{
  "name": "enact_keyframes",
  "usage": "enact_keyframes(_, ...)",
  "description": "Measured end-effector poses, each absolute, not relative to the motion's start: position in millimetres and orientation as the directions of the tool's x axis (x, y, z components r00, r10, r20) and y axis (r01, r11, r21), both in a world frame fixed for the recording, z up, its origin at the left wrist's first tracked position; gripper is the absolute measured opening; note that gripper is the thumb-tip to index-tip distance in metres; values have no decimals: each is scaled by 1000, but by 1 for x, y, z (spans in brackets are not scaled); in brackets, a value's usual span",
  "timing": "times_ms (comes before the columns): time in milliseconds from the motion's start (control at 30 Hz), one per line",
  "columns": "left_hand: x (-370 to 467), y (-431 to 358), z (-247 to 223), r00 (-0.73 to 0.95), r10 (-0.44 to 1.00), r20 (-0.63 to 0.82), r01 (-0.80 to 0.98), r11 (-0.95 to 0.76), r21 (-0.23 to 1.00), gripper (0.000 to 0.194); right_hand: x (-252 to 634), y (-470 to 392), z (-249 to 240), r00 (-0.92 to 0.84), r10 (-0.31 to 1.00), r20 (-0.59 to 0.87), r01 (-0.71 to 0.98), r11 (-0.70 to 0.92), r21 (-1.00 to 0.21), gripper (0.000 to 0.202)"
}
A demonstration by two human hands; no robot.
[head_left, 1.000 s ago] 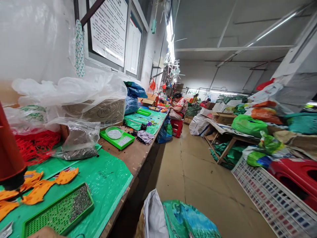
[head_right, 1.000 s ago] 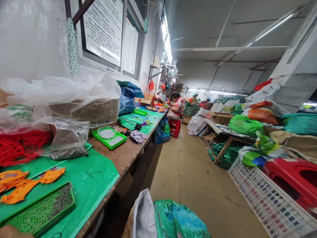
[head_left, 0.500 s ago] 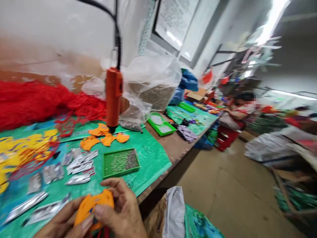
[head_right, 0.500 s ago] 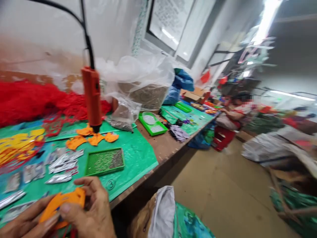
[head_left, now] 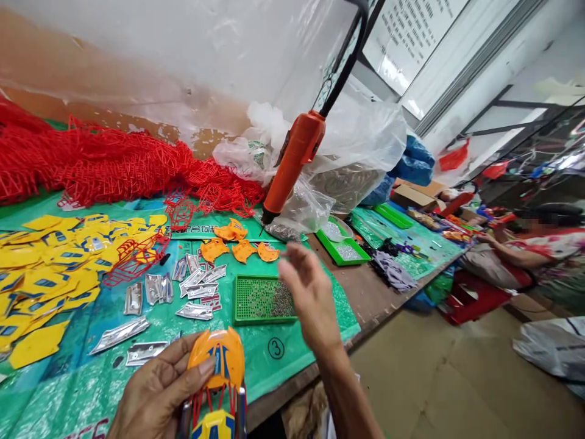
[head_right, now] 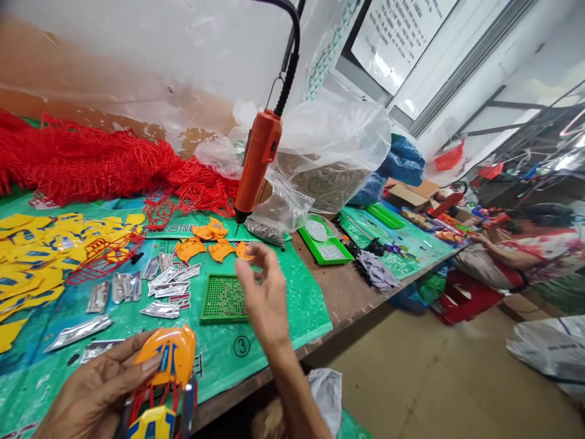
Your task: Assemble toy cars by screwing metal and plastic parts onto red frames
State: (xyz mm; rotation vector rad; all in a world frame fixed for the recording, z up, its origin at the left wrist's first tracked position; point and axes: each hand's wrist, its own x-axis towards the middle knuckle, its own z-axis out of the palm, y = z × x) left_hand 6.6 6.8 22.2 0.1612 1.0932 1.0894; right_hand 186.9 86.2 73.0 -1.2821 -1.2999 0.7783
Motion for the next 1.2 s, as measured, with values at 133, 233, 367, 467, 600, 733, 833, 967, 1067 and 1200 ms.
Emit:
enact_keyframes(133, 9, 8, 20, 40, 760, -649, -621, 527, 579, 58, 190, 168, 108, 215, 856, 471, 230, 424, -876, 89)
enact_keyframes(233, 15, 8, 16, 81, 753, -653, -603, 559, 569, 59, 181, 214, 126, 25, 814, 581, 155, 571, -806, 87)
enact_keyframes(367, 20, 8, 11, 117, 749, -653, -596, 579, 557, 60, 170, 225, 137, 41, 782, 622, 139, 612, -778, 64)
enact_keyframes(467, 22, 8, 10, 141, 758, -637, -586, 582, 564, 59, 166, 203, 139, 42, 781, 623, 181, 608, -773, 38)
enact_keyframes(600, 24, 10, 11, 125, 757, -641, -580, 580, 572, 56, 163, 166, 130, -66, 881, 469, 45, 472, -880, 28)
enact_keyframes(733, 26, 12, 11, 97, 758, -645, -589, 566, 577, 59, 159, 145, 114, -110, 906, 408, -56, 405, -913, 29)
enact_keyframes(833, 26, 13, 9, 93, 754, -650, -586, 569, 577, 60, 154, 144, 103, -13, 887, 462, -74, 460, -885, 28)
enact_keyframes(967, 26, 11, 7, 93, 748, -658, -590, 573, 568, 61, 146, 157, 91, 114, 826, 551, -1, 555, -832, 30)
enact_keyframes(1067, 26, 10, 7, 109, 740, -664, -584, 588, 559, 63, 144, 167, 85, 171, 810, 561, -8, 571, -821, 29)
enact_keyframes(1200, 25, 11, 8, 122, 724, -679, -584, 605, 541, 65, 144, 174, 79, 207, 802, 561, -33, 579, -815, 26)
